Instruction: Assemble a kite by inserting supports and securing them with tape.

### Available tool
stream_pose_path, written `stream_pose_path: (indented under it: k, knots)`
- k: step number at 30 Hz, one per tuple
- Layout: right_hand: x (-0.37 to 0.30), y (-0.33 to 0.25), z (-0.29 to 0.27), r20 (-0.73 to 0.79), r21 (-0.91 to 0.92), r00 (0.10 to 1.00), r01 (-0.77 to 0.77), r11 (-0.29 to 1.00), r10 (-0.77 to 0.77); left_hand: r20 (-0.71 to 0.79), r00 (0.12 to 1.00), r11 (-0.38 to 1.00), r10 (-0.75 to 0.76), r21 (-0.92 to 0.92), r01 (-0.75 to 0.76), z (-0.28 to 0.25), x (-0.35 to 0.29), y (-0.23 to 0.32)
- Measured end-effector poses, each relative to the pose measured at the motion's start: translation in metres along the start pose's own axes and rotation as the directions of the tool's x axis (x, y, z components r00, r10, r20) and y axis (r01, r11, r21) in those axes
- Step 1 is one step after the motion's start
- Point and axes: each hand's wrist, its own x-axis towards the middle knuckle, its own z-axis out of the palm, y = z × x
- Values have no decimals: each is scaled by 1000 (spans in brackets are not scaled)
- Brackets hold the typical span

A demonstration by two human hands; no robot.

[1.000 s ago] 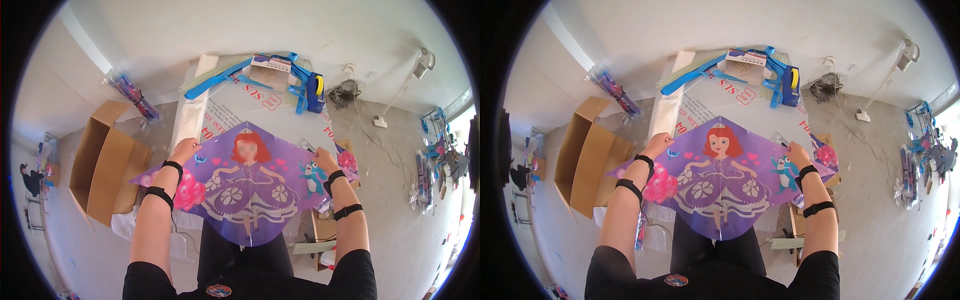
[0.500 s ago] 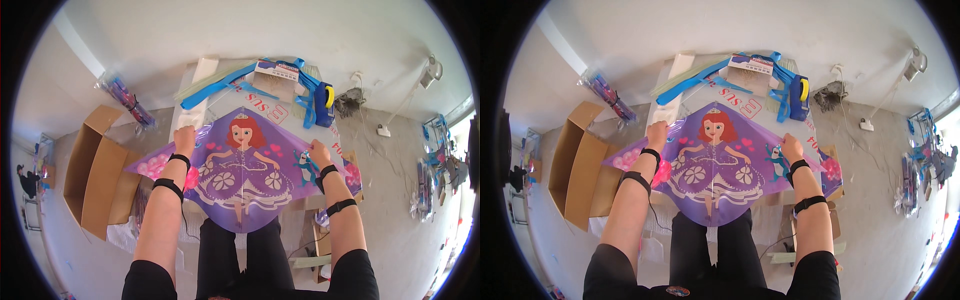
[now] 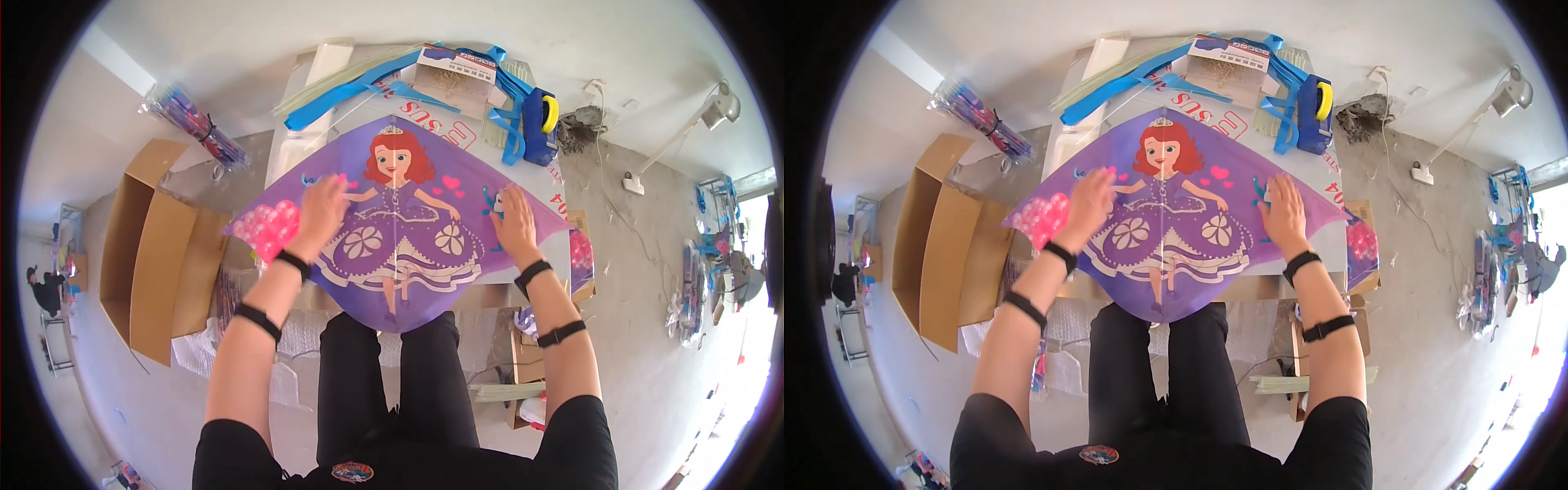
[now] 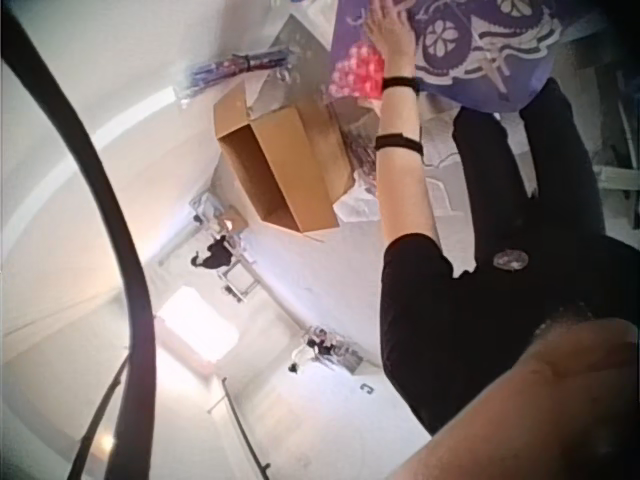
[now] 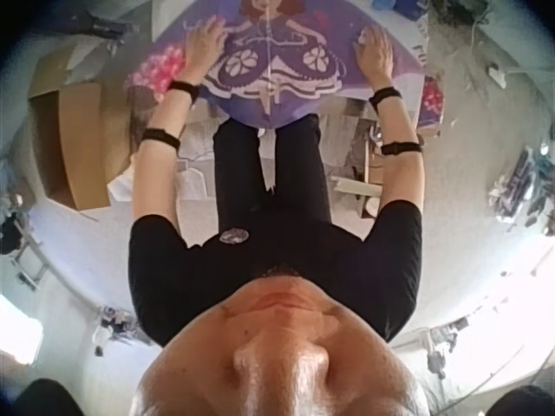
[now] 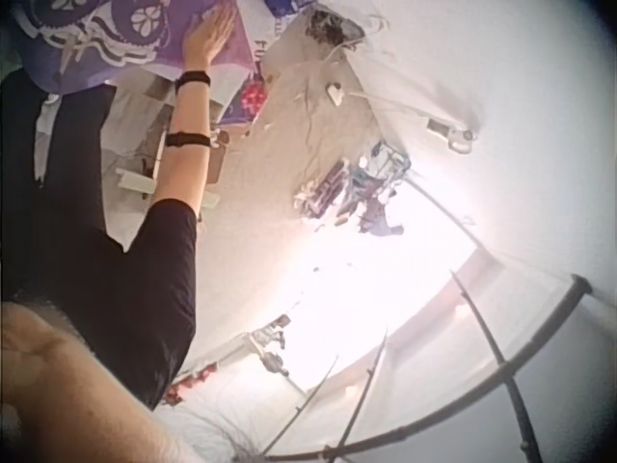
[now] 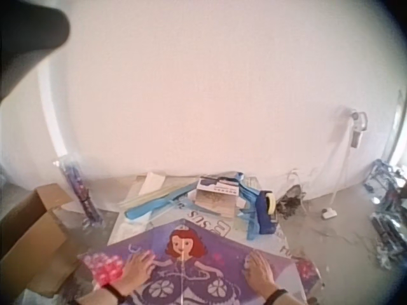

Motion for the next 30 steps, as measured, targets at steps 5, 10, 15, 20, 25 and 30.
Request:
stream_pose_path:
  k: [5, 10, 15, 20, 25, 30]
  knots:
    - [-50, -12, -8, 202, -132, 979, 11, 991, 16, 273, 954, 992, -121, 57, 110, 20, -76, 52]
    - [-64, -11, 4, 224, -186, 970, -51, 981, 92, 255, 958, 989, -132, 95, 111, 34, -80, 52]
    - [-57, -3, 15, 170, -202, 982, -47, 978, 82, 274, 955, 991, -115, 102, 90, 42, -66, 42]
    - [-52, 5, 20, 148, -231, 987, -30, 972, 66, 297, 943, 984, -149, 136, 112, 45, -56, 42]
    - [-56, -9, 20, 122, -213, 989, -62, 975, 90, 281, 950, 990, -132, 82, 114, 31, -62, 48]
    - [-87, -21, -2, 92, -208, 995, -29, 978, 49, 336, 933, 991, 132, -44, -124, 16, -79, 92]
